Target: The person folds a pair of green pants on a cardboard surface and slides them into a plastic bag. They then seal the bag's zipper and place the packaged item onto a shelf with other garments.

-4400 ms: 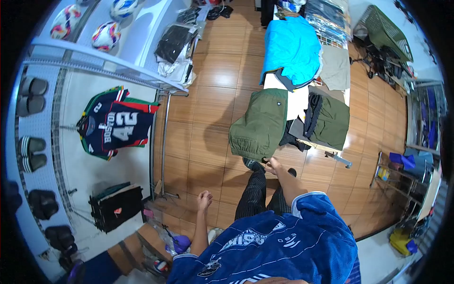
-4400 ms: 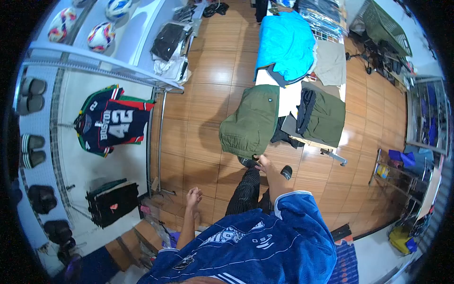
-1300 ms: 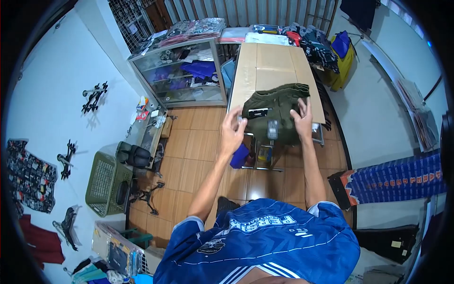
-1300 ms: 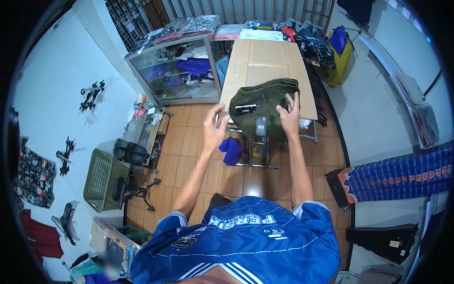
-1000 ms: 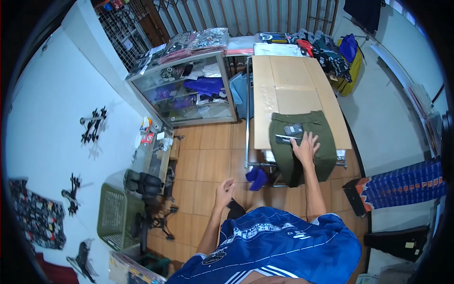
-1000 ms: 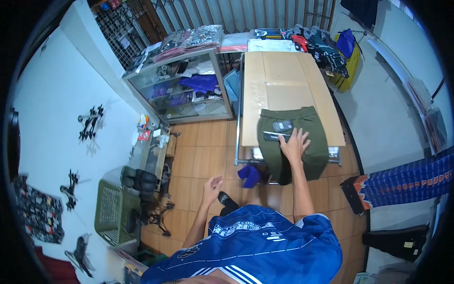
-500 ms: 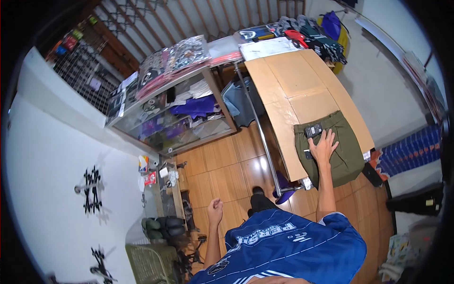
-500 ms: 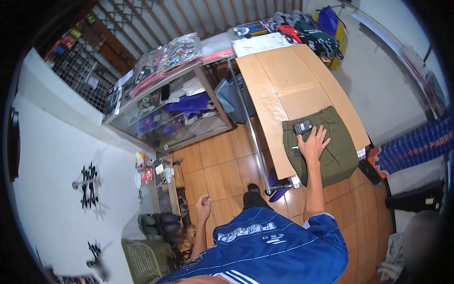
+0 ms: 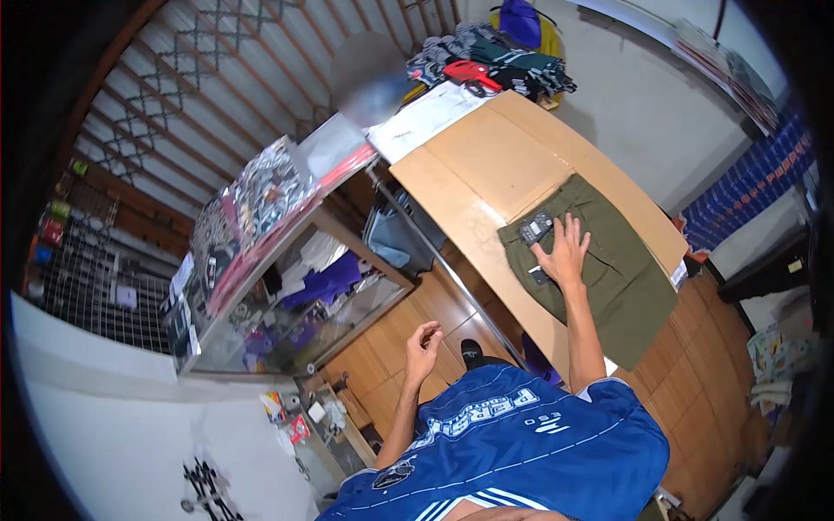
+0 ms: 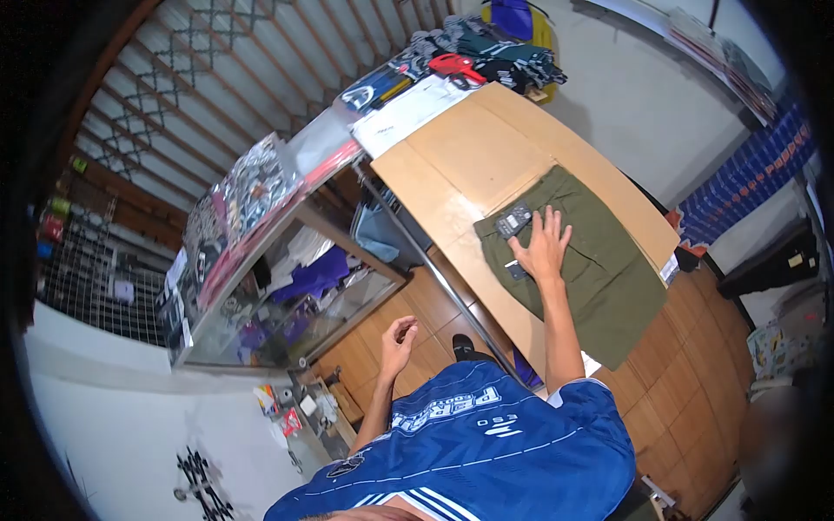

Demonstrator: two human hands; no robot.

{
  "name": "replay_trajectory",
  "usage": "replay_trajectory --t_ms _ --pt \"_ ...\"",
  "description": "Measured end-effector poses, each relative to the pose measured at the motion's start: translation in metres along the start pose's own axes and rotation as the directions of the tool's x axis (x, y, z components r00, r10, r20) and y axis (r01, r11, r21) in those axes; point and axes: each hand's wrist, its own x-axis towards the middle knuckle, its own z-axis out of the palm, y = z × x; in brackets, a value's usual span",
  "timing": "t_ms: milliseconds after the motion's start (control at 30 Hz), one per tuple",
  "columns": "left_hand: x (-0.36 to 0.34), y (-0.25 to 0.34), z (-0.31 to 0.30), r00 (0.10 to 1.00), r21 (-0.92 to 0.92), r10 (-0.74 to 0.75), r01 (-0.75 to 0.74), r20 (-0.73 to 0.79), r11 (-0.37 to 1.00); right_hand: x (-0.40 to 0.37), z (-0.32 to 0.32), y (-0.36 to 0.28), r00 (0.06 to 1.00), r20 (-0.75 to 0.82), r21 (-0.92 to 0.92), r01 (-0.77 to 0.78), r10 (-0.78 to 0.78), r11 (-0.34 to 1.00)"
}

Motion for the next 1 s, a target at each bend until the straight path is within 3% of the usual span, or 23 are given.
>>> replay_trajectory --t_ms 300,500,567,667,800,900,1000 --pt "0.159 0.091 0.011 0.959 -0.084 0.268 -0.261 0.095 0.962 0.059 0.040 -0.057 0.999 0.049 0.104 0.006 -0.011 0.995" --pt "0.267 0.135 0.062 0.895 0.052 0.382 -0.403 0.228 0.914 0.088 0.066 -0.074 0.996 0.065 0.195 -0.069 0.058 0.978" --pt "0.307 0.141 0.083 0.879 0.015 0.422 -0.436 0.224 0.900 0.098 0.070 -0.081 0.995 0.060 0.232 -0.097 0.085 0.968" --pt "0.363 0.140 0.103 0.830 0.176 0.490 -0.541 0.266 0.822 0.110 0.075 -0.091 0.993 0.043 0.270 -0.121 0.114 0.955" --pt "0.413 0.135 0.125 0.815 0.197 0.308 -0.448 0.491 0.872 0.120 0.081 -0.100 0.985 0.013 0.289 -0.170 0.174 0.942" --pt "0.409 0.153 0.132 0.776 0.348 0.370 -0.580 0.510 0.737 0.121 0.077 -0.102 0.977 0.004 0.348 -0.199 0.211 0.916" --pt "0.418 0.148 0.139 0.765 0.368 0.340 -0.584 0.546 0.724 0.120 0.073 -0.102 0.962 -0.077 0.463 -0.198 0.262 0.864"
